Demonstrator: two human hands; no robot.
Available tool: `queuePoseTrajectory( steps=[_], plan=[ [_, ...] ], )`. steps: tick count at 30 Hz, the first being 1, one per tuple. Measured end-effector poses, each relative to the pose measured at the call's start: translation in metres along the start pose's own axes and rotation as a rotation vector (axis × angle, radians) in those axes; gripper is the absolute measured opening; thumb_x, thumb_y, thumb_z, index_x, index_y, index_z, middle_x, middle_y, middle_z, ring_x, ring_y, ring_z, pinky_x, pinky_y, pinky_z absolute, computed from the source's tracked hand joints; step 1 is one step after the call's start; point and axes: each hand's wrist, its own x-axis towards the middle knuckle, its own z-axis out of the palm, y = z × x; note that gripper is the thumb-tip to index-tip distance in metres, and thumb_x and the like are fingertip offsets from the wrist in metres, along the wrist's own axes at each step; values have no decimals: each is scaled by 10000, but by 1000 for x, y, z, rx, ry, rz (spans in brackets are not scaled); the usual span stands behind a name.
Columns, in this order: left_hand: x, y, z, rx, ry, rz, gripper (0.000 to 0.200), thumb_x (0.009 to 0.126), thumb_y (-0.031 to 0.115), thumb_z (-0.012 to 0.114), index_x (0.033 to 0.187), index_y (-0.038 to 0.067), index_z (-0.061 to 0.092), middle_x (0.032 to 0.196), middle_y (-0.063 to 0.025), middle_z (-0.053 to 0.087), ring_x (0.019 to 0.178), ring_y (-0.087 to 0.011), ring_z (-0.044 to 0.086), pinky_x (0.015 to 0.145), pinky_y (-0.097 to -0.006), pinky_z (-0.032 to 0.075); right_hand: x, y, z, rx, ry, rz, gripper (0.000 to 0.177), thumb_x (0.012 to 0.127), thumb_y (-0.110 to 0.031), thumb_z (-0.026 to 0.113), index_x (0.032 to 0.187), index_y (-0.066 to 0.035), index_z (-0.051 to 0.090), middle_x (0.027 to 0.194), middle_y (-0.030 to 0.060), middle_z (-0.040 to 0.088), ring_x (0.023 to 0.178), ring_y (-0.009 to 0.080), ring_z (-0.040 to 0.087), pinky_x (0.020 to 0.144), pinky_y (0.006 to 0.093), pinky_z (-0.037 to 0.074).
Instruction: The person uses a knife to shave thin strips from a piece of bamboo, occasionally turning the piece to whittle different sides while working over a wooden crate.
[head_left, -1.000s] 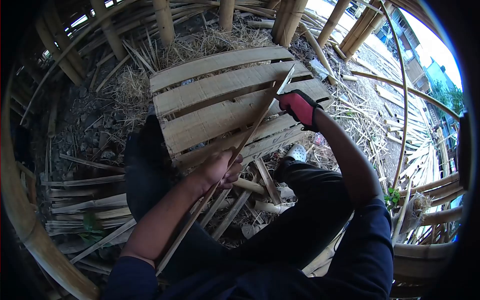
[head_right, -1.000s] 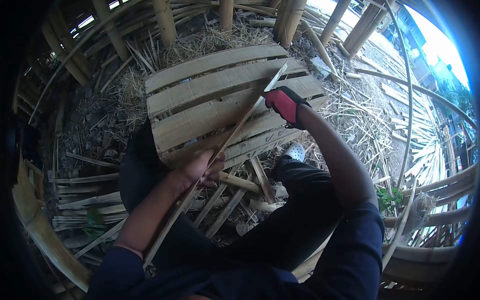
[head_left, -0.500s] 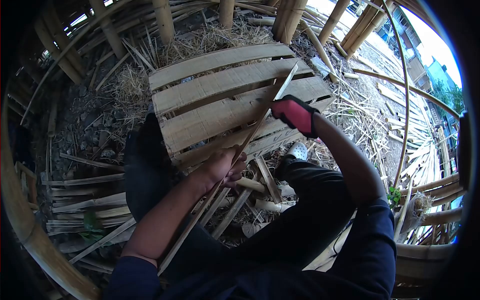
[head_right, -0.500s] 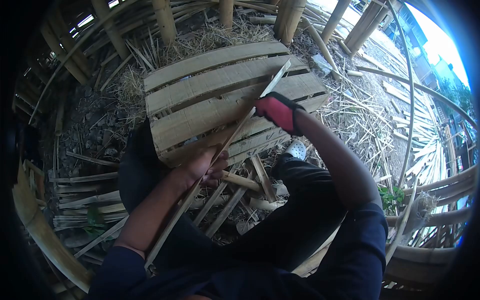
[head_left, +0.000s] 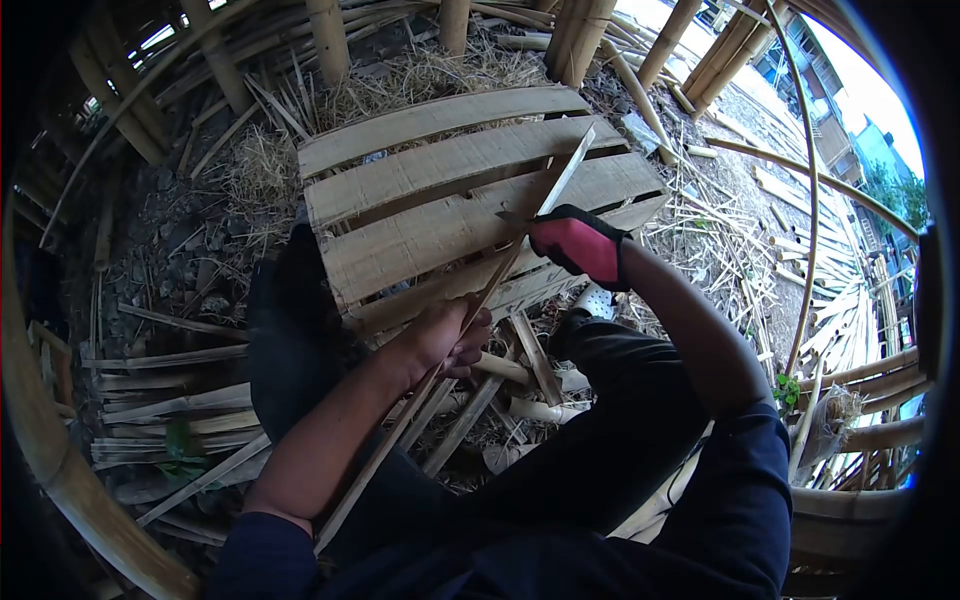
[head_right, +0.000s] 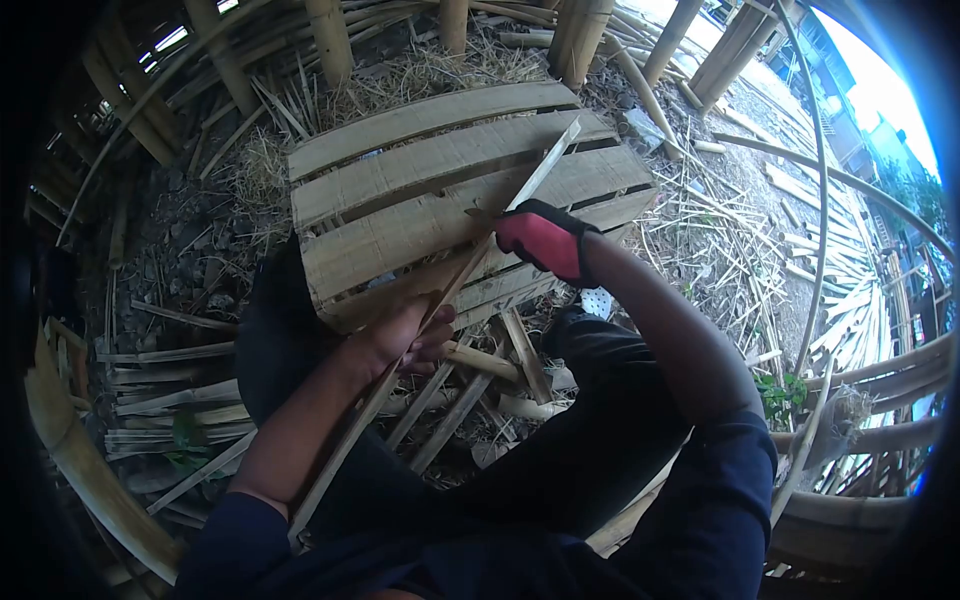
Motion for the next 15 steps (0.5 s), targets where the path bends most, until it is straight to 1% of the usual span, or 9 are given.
queuePoseTrajectory(
  steps=[1,2,4,5,6,7,11,14,15],
  plan=[
    [-2,2,2,4,11,7,377,1073,452,305,844,181,434,508,64,292,376,-64,256,352,-231,239,4,4,-18,-9,-93,-90,313,921,-339,543,742,-86,585,591,-34,436,511,87,399,482,280,307],
    [-3,2,3,10,22,12,366,1068,457,317,850,184,427,501,69,291,361,-62,257,343,-226,235,14,15,-30,32,-20,-72,308,922,-326,539,735,-85,580,588,-35,440,514,86,403,481,281,307],
    [-1,4,5,34,50,5,366,1066,462,327,865,177,437,503,68,293,364,-65,256,345,-229,236,14,8,-35,-14,125,-31,319,922,-338,549,738,-80,586,592,-32,453,514,87,404,481,283,307],
    [1,3,6,43,62,-2,366,1066,465,332,873,174,443,504,67,294,365,-66,256,346,-231,236,9,12,-24,24,76,-1,329,922,-350,549,739,-79,587,591,-29,454,513,88,398,483,286,306],
    [1,2,4,35,50,7,363,1066,461,334,882,170,448,505,67,295,368,-66,258,347,-231,236,-7,-7,-1,59,24,29,339,922,-361,550,740,-77,588,590,-26,454,512,89,391,484,289,305],
    [1,-1,1,28,41,14,360,1066,457,335,892,165,453,507,66,296,372,-66,259,349,-231,235,-7,-6,5,12,58,-44,349,917,-377,553,746,-76,591,594,-12,456,505,96,381,487,288,306],
    [1,1,2,48,84,22,359,1066,455,341,923,150,466,513,65,296,385,-66,262,357,-230,237,22,19,-40,42,114,63,339,922,-371,556,775,-70,612,644,10,498,556,112,444,522,290,350],
    [1,-2,0,23,24,9,356,1067,455,341,912,157,462,515,67,292,387,-66,259,363,-230,236,-5,-5,13,-98,84,-55,412,981,-403,525,687,-115,548,583,-55,411,515,73,363,503,272,290],
    [1,-1,0,27,31,17,357,1067,454,342,902,161,462,514,67,291,387,-66,260,363,-230,235,-9,-13,6,-82,57,-18,412,982,-394,532,684,-111,552,586,-53,420,513,75,363,500,277,288]
  ],
)
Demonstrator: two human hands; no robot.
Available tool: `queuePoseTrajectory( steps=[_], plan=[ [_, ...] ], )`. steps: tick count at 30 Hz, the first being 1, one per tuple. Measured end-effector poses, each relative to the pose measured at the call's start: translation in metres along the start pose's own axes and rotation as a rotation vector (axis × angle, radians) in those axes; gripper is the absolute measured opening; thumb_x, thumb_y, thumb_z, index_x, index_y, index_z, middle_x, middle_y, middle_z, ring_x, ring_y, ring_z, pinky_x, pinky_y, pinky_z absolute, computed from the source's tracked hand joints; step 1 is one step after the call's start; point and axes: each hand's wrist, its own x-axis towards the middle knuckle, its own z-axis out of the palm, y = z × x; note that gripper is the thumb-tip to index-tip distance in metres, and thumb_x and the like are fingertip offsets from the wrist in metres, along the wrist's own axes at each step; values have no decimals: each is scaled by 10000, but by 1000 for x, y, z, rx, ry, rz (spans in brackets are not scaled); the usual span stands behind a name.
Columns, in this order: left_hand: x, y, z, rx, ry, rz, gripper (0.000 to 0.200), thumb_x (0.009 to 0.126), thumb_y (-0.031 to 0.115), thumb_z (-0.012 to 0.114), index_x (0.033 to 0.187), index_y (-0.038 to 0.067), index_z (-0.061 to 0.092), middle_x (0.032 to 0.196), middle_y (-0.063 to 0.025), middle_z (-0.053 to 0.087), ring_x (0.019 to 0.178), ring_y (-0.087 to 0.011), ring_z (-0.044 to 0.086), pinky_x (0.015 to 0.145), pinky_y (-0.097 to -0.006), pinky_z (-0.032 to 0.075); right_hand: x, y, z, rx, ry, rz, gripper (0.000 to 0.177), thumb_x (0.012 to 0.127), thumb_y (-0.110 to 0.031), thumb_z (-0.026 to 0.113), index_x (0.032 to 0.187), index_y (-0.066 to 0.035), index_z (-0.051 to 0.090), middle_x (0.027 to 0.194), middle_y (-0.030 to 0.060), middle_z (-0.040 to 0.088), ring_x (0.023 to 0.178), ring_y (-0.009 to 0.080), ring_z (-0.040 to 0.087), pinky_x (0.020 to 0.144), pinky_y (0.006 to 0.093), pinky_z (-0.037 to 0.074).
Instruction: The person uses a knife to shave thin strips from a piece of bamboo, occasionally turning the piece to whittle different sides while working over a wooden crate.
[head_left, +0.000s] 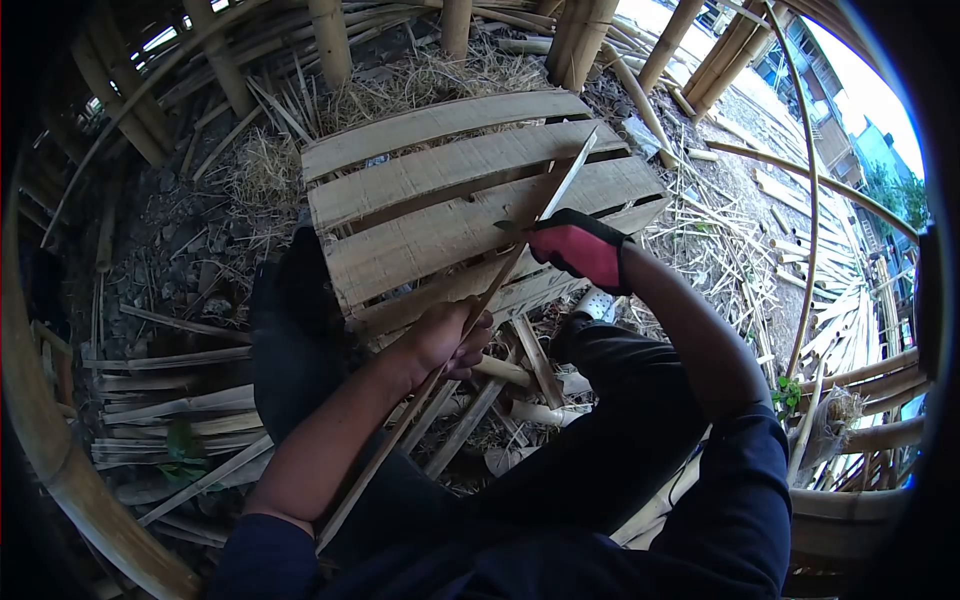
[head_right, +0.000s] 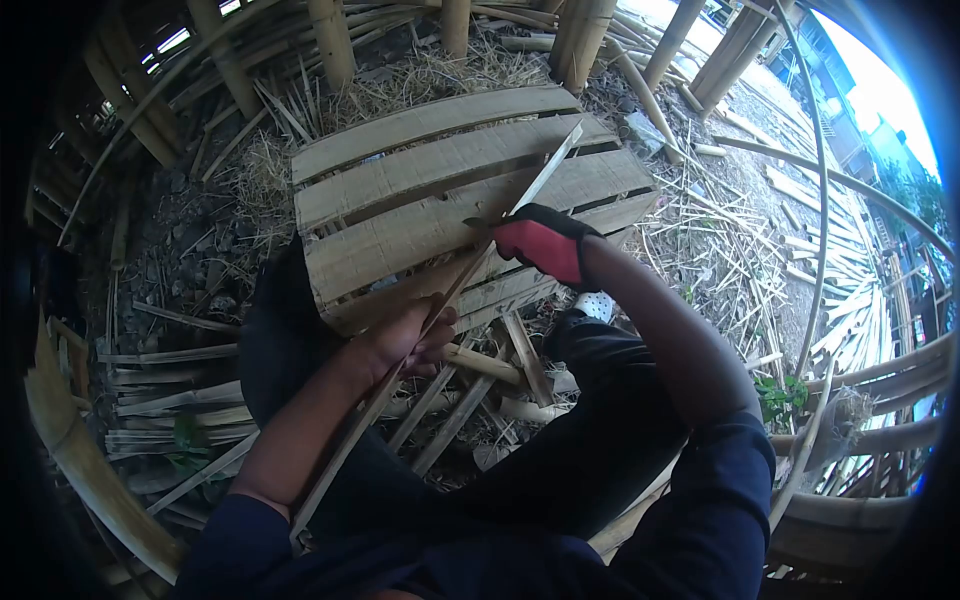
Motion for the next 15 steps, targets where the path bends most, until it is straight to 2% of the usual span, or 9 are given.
queuePoseTrajectory(
  steps=[1,3,6,9,12,15],
  plan=[
    [-1,-1,1,5,7,1,357,1067,454,342,893,166,462,514,66,290,387,-66,260,364,-231,233,6,6,-14,47,-129,-4,428,987,-417,520,705,-99,569,594,-46,429,523,76,367,505,276,289],
    [-1,2,0,22,29,18,358,1066,451,345,874,173,462,514,66,291,387,-65,263,365,-234,233,14,13,-15,96,28,38,433,986,-440,519,732,-94,576,604,-45,434,524,73,365,507,272,288],
    [-1,6,2,35,25,24,366,1066,449,353,843,182,467,516,66,301,389,-64,269,371,-238,241,13,13,6,-14,29,-88,423,980,-447,531,743,-99,578,606,-47,426,514,70,341,499,276,266],
    [-9,23,3,82,-5,67,394,1068,458,357,808,185,474,521,64,325,390,-69,275,383,-240,258,-5,-10,-6,205,80,5,421,978,-456,546,746,-105,577,607,-51,425,506,69,334,494,278,259],
    [-9,67,20,265,40,217,454,1076,477,357,760,173,476,539,48,385,401,-83,316,403,-246,304,1,-11,-11,459,244,-96,399,1001,-457,530,786,-122,559,589,-73,380,474,59,323,461,257,233],
    [6,120,42,478,150,359,460,1078,482,350,790,149,484,557,43,408,444,-82,362,420,-253,340,8,-12,-20,785,376,-213,371,1023,-435,509,801,-140,529,569,-81,358,428,63,301,421,256,204]
  ],
)
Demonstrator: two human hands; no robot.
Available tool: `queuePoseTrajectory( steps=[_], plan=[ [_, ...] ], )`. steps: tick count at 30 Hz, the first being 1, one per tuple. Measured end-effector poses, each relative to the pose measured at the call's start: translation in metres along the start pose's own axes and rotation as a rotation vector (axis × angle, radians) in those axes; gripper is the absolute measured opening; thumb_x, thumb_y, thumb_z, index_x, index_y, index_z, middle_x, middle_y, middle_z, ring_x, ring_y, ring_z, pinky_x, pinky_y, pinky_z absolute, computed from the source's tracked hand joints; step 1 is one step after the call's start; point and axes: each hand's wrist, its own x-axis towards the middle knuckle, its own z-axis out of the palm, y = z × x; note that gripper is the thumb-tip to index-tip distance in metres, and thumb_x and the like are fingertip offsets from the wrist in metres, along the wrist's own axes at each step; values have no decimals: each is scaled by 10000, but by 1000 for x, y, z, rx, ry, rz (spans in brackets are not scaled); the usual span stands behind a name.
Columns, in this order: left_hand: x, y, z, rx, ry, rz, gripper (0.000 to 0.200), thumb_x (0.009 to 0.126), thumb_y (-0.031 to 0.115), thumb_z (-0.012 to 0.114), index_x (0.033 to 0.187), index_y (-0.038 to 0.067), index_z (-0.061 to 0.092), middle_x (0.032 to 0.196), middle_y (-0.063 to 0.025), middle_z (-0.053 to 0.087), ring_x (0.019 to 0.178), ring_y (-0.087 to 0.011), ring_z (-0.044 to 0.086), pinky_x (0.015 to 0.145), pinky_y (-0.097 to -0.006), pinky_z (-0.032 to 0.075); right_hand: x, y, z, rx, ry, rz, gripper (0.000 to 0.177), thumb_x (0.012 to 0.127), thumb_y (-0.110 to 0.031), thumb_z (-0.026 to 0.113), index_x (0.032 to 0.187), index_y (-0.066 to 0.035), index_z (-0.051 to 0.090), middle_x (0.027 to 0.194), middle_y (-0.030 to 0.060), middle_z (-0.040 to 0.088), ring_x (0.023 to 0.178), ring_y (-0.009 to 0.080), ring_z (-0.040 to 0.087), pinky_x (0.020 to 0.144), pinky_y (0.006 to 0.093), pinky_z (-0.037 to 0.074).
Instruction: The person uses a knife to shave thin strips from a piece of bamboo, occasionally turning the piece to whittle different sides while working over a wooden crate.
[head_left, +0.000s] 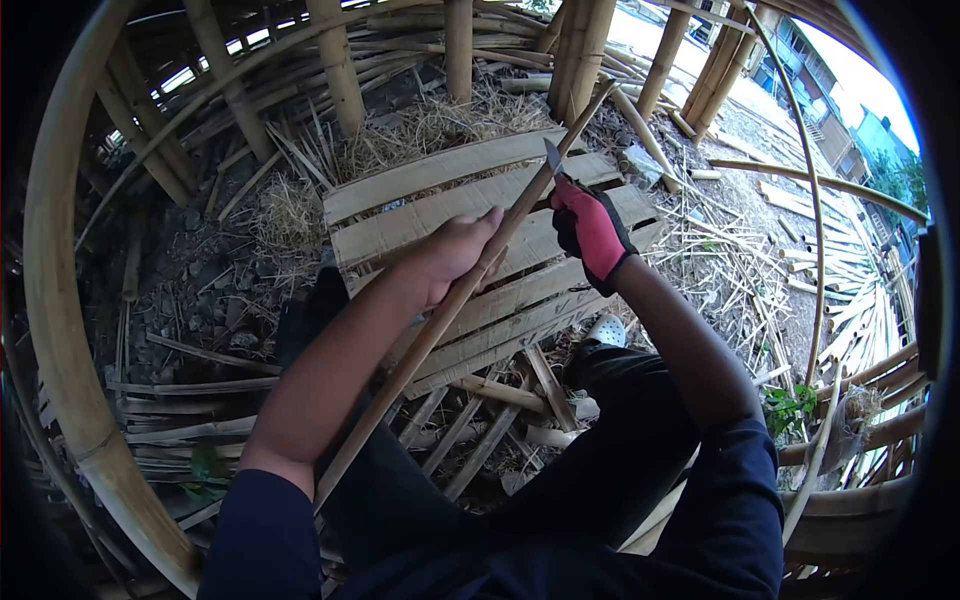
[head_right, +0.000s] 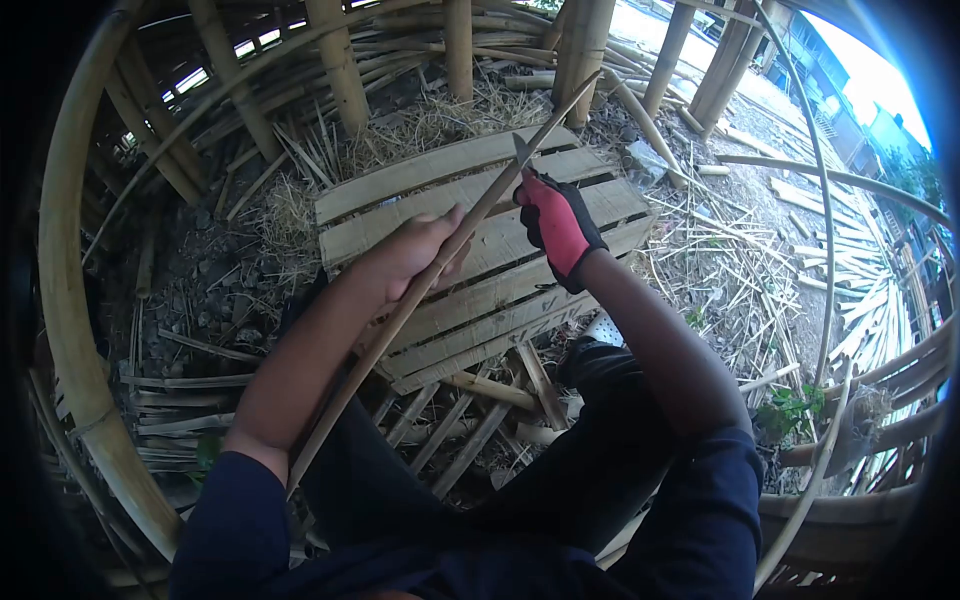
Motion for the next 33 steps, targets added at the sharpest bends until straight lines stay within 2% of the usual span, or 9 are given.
queuePoseTrajectory(
  steps=[10,11,14,15,19,22,27,30,33],
  plan=[
    [69,128,-28,176,42,190,492,1066,516,354,850,102,506,652,3,499,568,-111,462,538,-281,435,3,-16,-20,318,124,-300,379,1038,-412,494,800,-116,505,579,-31,403,430,103,356,425,267,230],
    [65,123,-27,130,-37,154,390,1060,510,374,938,155,482,683,67,402,562,-56,387,449,-228,342,3,-17,-23,238,199,-287,388,1023,-455,502,861,-104,535,627,-16,455,476,110,408,450,269,263],
    [52,103,-14,63,-53,120,397,1059,511,377,929,153,488,673,69,407,549,-51,379,447,-217,332,7,-24,-34,-3,423,-251,532,978,-583,527,1043,-65,626,772,30,611,614,131,562,526,274,361],
    [46,101,-9,37,-41,88,456,1065,532,328,876,148,487,640,33,462,527,-89,404,474,-251,393,8,-27,-38,-51,408,-233,699,949,-660,514,1264,-41,590,989,50,670,778,142,623,616,283,416],
    [41,77,-2,108,-154,50,456,1067,536,298,899,147,468,625,36,444,536,-81,410,480,-246,408,18,-24,-51,56,96,-157,692,942,-643,559,1323,-67,526,1163,69,658,855,156,644,640,269,436],
    [31,61,15,70,-219,-18,423,1063,528,343,955,140,472,641,51,413,539,-59,376,447,-212,345,23,-19,-56,105,-142,-142,659,953,-625,557,1296,-62,541,1165,72,659,848,150,642,634,272,435],
    [14,51,30,208,-196,36,471,1062,532,346,944,98,485,624,33,422,539,-78,401,473,-231,381,16,-32,-59,181,-244,-32,443,965,-510,626,1017,-70,644,714,-47,516,535,55,441,479,216,314],
    [22,32,18,303,-184,71,492,1060,531,363,890,89,495,640,15,464,538,-84,415,486,-263,403,0,-49,-65,-242,-182,18,386,956,-448,658,965,-62,660,690,-63,481,531,35,411,470,226,301],
    [26,23,16,402,-106,80,516,1063,517,380,878,58,527,664,-5,511,555,-96,469,522,-280,440,6,-43,-74,-272,-192,33,265,947,-315,628,970,-53,654,682,-52,483,515,52,415,461,234,300]
  ],
)
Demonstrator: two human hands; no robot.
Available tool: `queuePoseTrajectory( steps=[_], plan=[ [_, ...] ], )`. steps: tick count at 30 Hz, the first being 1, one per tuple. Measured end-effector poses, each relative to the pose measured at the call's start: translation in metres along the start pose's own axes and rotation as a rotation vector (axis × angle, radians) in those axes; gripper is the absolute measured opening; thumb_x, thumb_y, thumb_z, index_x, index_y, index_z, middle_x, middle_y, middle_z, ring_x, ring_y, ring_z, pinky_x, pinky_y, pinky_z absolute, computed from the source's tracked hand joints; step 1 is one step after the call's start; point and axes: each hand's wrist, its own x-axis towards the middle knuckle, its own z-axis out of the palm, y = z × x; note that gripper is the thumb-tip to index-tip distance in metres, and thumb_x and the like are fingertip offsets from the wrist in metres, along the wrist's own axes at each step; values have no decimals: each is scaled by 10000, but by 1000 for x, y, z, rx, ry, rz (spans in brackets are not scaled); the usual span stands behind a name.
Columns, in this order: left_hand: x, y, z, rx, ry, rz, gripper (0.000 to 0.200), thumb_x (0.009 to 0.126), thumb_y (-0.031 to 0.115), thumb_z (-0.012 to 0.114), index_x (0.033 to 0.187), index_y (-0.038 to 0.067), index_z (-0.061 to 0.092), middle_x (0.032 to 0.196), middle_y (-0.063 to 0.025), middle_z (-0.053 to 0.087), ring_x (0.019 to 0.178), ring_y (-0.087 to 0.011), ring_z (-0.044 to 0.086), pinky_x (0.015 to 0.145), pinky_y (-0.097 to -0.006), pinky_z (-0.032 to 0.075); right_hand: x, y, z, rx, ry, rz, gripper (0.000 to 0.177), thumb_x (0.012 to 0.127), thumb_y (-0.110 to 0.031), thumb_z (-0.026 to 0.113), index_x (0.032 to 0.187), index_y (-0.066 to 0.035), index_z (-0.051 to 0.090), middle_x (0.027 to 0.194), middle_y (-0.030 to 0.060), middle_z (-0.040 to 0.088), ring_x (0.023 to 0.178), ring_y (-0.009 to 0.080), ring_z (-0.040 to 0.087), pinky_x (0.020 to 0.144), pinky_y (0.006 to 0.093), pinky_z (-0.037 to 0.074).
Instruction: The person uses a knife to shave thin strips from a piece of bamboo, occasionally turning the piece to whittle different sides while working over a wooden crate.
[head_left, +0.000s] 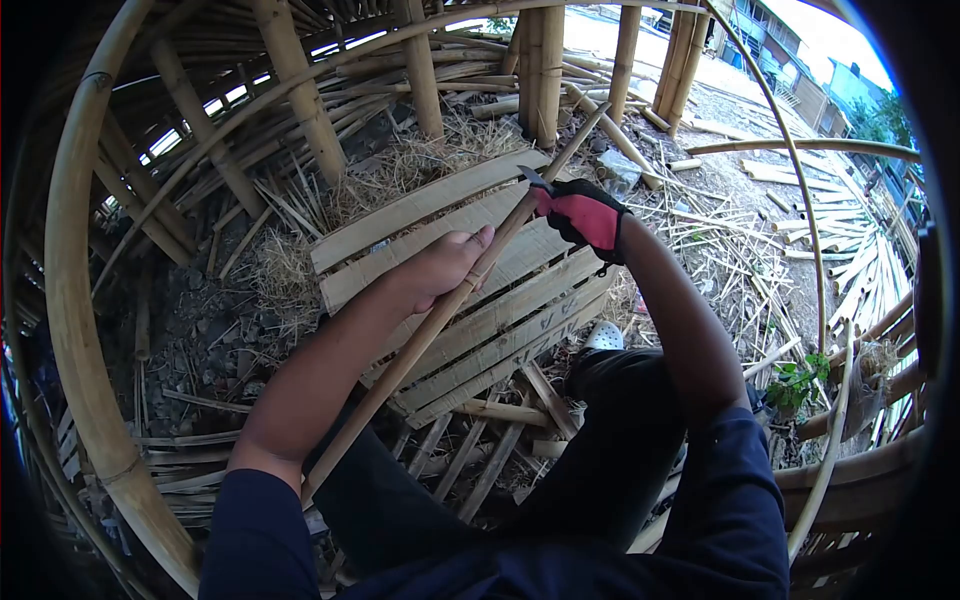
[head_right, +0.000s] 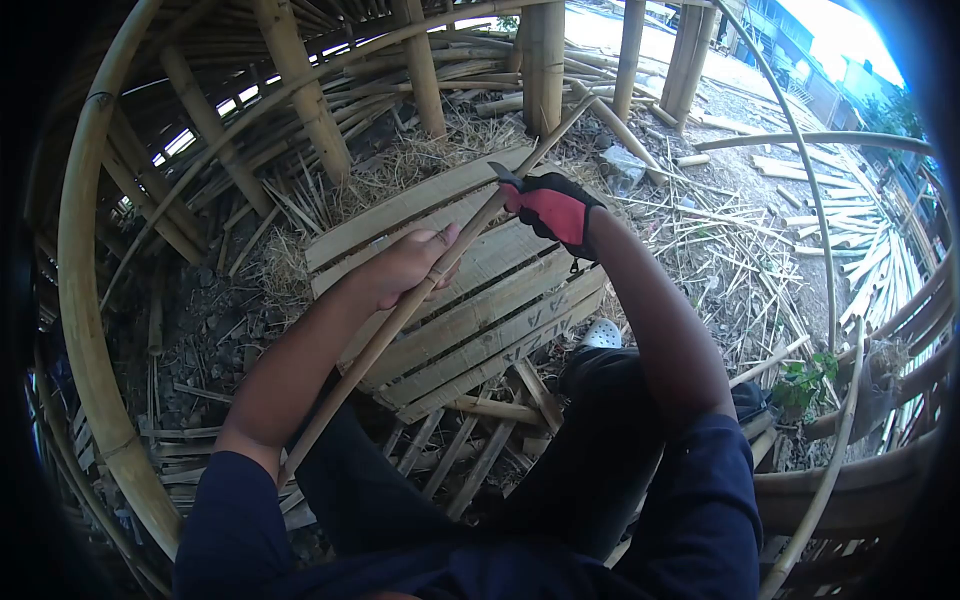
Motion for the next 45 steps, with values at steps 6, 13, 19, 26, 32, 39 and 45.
queuePoseTrajectory(
  steps=[6,13,19,26,32,39,45],
  plan=[
    [12,24,-10,328,220,120,595,1040,541,442,983,-34,584,762,-38,565,698,-102,538,608,-286,478,18,4,0,126,48,-3,204,1009,-320,507,895,-153,525,641,-89,383,479,51,347,439,247,251],
    [23,67,-38,411,394,79,597,1043,522,438,996,-51,598,806,-107,629,713,-179,593,669,-385,501,18,10,20,412,-52,-44,183,1034,-328,489,936,-174,500,645,-75,393,465,66,351,435,252,266],
    [55,105,-137,85,793,369,604,1015,599,433,840,49,609,678,-49,603,573,-153,590,525,-335,493,-9,-3,52,219,-99,-66,285,1019,-343,543,887,-90,538,645,-48,426,478,68,381,436,243,273],
    [40,187,-173,-167,784,611,468,1060,453,414,1170,29,577,952,-86,697,811,-239,715,714,-408,644,-13,-9,47,393,352,-435,305,1029,-347,569,917,-64,598,678,12,561,532,68,471,484,225,343],
    [34,200,-158,-305,755,867,337,1055,349,483,1163,35,546,1099,-90,647,1040,-290,698,801,-505,643,-39,-29,63,130,490,-491,257,1013,-264,579,1091,-54,705,848,-21,644,687,58,534,618,239,452],
    [16,160,-77,-610,389,971,211,1060,235,485,1172,56,486,1131,-121,615,1125,-341,664,969,-557,569,-17,-8,62,470,266,-778,546,972,-93,551,1501,-82,420,837,2,550,813,109,523,784,255,453],
    [1,80,-8,-705,216,933,102,1036,180,526,1090,99,498,1236,-108,602,1330,-333,515,1125,-621,408,-4,-4,52,324,362,-790,419,927,-13,518,1344,-31,481,870,30,541,820,146,528,811,267,462]
  ],
)
